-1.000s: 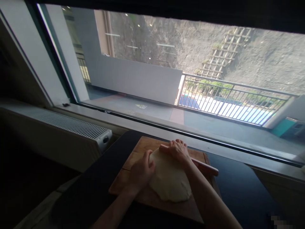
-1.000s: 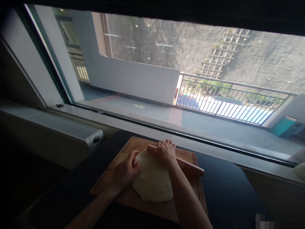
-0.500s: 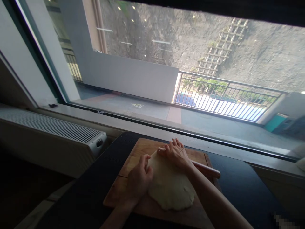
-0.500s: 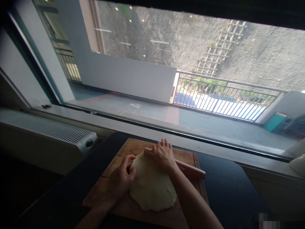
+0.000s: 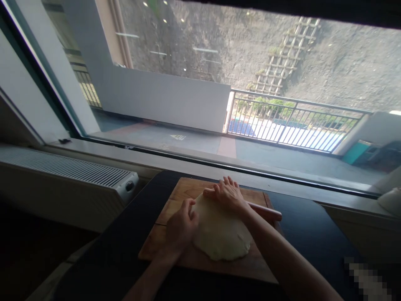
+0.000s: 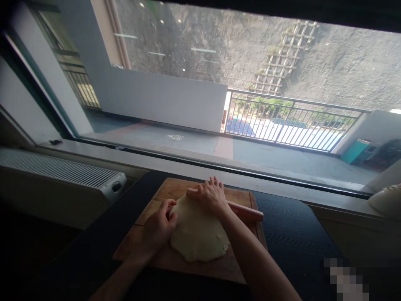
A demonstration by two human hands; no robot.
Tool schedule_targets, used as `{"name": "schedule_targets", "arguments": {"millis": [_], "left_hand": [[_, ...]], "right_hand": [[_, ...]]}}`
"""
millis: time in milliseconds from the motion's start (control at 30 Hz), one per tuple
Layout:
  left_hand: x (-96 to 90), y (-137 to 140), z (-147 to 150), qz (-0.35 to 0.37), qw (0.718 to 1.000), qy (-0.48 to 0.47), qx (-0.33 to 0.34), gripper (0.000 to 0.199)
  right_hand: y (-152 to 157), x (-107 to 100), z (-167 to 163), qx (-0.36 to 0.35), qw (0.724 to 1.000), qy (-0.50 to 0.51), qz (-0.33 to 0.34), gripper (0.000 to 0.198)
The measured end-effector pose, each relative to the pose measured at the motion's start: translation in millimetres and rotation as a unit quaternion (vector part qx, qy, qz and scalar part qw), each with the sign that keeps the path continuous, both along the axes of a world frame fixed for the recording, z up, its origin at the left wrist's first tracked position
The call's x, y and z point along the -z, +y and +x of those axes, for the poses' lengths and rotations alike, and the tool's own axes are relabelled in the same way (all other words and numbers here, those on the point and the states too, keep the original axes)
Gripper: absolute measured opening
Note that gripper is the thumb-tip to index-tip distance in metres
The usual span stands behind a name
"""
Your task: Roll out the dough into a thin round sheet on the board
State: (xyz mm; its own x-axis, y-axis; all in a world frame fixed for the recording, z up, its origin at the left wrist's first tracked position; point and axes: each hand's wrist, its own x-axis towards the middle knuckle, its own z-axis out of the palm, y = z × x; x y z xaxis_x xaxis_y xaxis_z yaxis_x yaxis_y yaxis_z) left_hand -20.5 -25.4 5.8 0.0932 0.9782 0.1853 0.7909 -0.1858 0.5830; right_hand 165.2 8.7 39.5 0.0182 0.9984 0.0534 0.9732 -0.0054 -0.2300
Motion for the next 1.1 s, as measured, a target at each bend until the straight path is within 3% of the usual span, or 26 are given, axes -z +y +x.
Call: {"name": "schedule_targets", "arguments": {"millis": [67,167,267,367,467,600,667,867,933,1000,1100], "left_hand": [[-7.3,0,-8,-0.009,0.998,0.066,0.011,0.022],[-26.8,10,-7,0.038,0.991,0.123,0.020,0.019],[-50.4,32,27,0.117,0.983,0.131,0.056,0.026],[-61.7,46,81,0.110,0.971,0.154,0.143,0.033],[-51.4,32,108,0.093,0.961,0.174,0.193,0.035],[-22.8,-2,91,0.148,0.938,0.201,0.239,0.046],[-15.8,-5,83,0.169,0.928,0.218,0.251,0.049],[-24.2,62,121,0.040,0.944,0.256,0.202,0.055],[-25.6,70,128,0.020,0.948,0.256,0.186,0.057],[-22.9,57,119,0.046,0.944,0.257,0.203,0.058],[-15.1,13,87,0.119,0.923,0.264,0.252,0.056]], "right_hand": [[-3,-5,18,-0.013,1.000,0.011,-0.007,0.049],[-49,2,55,-0.028,0.998,0.010,0.051,0.042],[-106,11,91,-0.006,0.997,0.011,0.073,0.033],[-140,9,114,-0.006,0.997,0.026,0.068,0.028],[-155,4,124,-0.018,0.996,0.048,0.072,0.025],[-165,14,127,0.005,0.995,0.064,0.073,0.034],[-161,21,127,0.035,0.995,0.046,0.086,0.040],[-106,18,133,0.114,0.989,-0.022,0.093,0.041],[-99,14,133,0.126,0.988,-0.031,0.082,0.042],[-112,15,128,0.115,0.989,-0.042,0.086,0.044],[-156,27,114,0.063,0.991,-0.066,0.099,0.050]]}}
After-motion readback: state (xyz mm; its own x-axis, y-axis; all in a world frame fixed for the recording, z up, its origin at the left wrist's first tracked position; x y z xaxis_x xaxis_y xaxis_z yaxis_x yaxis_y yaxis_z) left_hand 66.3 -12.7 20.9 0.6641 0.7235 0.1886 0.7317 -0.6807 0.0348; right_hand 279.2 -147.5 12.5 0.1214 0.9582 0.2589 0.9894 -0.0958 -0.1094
